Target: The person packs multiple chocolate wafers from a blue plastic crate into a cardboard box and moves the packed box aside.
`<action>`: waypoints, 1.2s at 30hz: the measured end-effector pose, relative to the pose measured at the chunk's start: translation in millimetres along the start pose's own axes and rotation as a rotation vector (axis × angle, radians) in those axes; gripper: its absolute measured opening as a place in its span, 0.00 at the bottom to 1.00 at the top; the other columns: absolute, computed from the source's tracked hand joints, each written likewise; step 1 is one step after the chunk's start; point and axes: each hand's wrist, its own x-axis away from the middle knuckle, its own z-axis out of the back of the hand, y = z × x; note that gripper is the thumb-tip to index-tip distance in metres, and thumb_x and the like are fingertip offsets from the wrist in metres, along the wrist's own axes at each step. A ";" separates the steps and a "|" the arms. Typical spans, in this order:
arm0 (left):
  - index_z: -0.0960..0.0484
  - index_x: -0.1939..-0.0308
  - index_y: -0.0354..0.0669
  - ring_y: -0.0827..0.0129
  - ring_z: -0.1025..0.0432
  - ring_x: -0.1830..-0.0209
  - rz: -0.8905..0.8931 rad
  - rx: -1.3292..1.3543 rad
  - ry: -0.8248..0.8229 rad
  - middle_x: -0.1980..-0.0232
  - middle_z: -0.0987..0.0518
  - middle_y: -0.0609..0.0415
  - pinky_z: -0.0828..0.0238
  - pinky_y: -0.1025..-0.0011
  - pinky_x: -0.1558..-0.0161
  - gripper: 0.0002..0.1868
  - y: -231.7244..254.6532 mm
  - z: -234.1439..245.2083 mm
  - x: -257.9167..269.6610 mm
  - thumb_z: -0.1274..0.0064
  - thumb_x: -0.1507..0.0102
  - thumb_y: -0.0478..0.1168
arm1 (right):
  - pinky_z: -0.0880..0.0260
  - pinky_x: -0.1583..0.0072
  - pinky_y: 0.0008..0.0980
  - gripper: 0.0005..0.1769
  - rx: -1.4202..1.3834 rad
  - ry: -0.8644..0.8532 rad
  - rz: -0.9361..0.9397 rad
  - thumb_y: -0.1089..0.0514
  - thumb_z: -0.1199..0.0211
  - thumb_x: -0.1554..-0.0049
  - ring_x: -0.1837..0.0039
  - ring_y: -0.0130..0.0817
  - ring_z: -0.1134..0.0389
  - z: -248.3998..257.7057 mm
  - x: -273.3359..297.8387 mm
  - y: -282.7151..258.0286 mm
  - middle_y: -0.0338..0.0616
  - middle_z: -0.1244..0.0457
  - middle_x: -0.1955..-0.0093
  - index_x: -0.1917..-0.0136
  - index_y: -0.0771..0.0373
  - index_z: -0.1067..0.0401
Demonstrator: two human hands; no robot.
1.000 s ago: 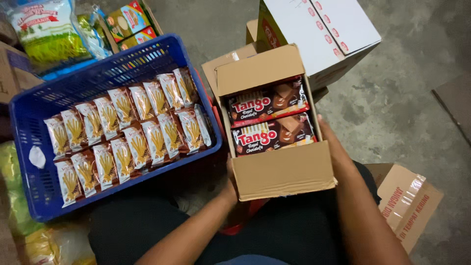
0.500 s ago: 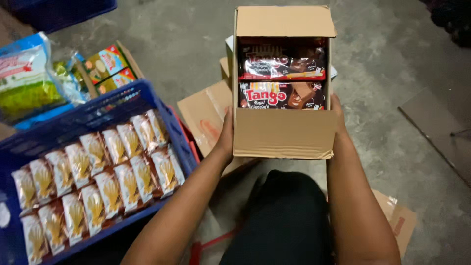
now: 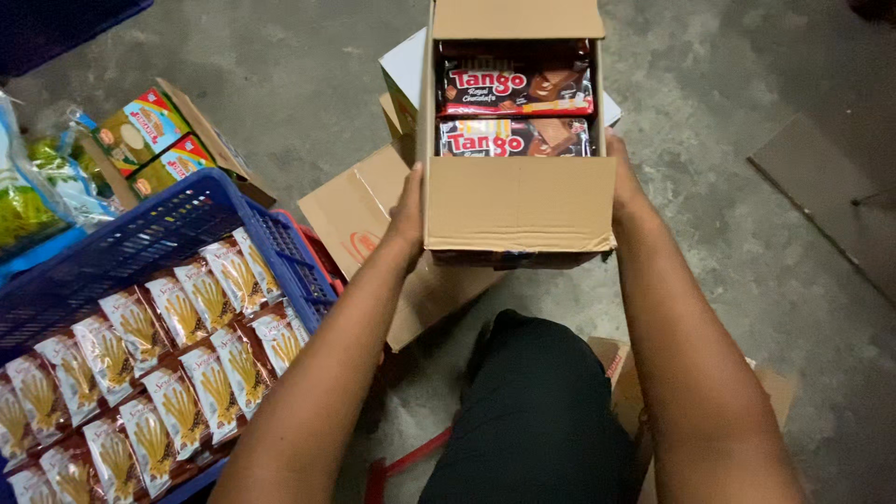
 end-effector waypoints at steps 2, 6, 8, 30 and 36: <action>0.20 0.43 0.31 0.45 0.26 0.39 -0.044 -0.100 0.052 0.46 0.19 0.34 0.35 0.54 0.35 0.50 18.8 2.5 22.8 0.60 0.41 0.77 | 0.23 0.43 0.38 0.40 0.430 0.301 -0.052 0.20 0.47 0.46 0.42 0.42 0.25 -27.5 36.5 -21.1 0.49 0.29 0.44 0.40 0.52 0.22; 0.20 0.45 0.41 0.52 0.24 0.49 -0.085 -0.133 0.097 0.53 0.19 0.43 0.28 0.56 0.44 0.49 26.3 23.9 25.6 0.45 0.50 0.80 | 0.47 0.37 0.80 0.44 0.563 0.397 -0.156 0.18 0.30 0.52 0.30 0.66 0.39 64.2 3.2 -49.0 0.70 0.43 0.31 0.30 0.39 0.29; 0.20 0.45 0.43 0.71 0.21 0.50 -0.195 0.040 0.194 0.46 0.14 0.53 0.25 0.73 0.48 0.36 23.4 41.7 10.0 0.36 0.51 0.60 | 0.42 0.28 0.38 0.72 2.041 -0.082 0.504 0.64 0.13 0.86 0.31 0.52 0.38 111.0 -2.1 -89.8 0.54 0.38 0.31 0.26 0.45 0.31; 0.24 0.35 0.42 0.51 0.21 0.45 -0.453 -0.306 0.165 0.48 0.17 0.39 0.26 0.53 0.45 0.31 70.2 61.5 55.0 0.44 0.39 0.53 | 0.79 0.24 0.76 0.47 1.955 -0.154 0.506 0.23 0.59 0.40 0.14 0.57 0.72 -74.1 86.7 3.3 0.37 0.64 0.12 0.17 0.48 0.51; 0.37 0.26 0.29 0.35 0.38 0.27 -0.502 -0.337 -0.021 0.29 0.32 0.25 0.42 0.42 0.30 0.39 109.3 27.3 118.1 0.50 0.36 0.49 | 0.73 0.23 0.74 0.44 2.003 -0.110 0.551 0.28 0.58 0.39 0.14 0.57 0.66 -82.7 97.0 -8.1 0.38 0.57 0.14 0.18 0.49 0.49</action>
